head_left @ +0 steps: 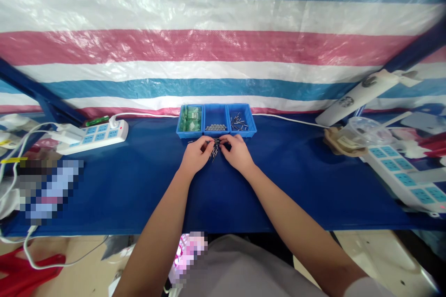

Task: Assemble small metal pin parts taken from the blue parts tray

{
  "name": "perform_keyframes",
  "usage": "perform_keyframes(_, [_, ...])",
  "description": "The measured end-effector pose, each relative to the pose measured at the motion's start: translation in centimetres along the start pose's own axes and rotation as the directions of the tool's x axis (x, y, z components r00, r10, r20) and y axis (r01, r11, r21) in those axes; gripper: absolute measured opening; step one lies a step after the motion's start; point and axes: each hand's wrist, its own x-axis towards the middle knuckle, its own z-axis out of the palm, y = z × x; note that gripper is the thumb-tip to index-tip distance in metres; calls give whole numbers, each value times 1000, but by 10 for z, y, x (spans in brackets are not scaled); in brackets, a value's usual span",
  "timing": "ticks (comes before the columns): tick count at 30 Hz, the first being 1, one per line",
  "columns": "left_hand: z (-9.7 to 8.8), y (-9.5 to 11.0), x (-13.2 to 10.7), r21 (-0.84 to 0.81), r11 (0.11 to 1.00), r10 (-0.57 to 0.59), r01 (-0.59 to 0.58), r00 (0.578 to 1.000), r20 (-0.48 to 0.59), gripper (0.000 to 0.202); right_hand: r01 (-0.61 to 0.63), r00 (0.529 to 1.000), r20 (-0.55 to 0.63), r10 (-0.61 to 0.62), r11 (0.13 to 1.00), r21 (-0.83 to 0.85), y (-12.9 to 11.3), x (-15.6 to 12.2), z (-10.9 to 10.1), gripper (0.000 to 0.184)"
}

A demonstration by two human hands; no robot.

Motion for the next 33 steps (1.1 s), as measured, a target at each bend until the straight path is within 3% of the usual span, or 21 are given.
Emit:
perform_keyframes(11, [1,-4,0,6,1000,12,-12,1000,-1,23,55,999,2,-54,998,-36,-4,-3,-3,23])
perform_keyframes(15, [2,-7,0,-8,1000,19,-19,1000,0,22,46,996,-75,-41,997,69,-9,-6,-5,20])
perform_keyframes(20, [2,-8,1,21,1000,10,-10,1000,-1,25,-35,992,-115,60,978,206,-14,-6,-6,15])
perform_keyframes(33, [-3,-1,1,25,1000,-13,13,1000,15,33,-117,984,-66,164,885,452,-23,-6,-4,15])
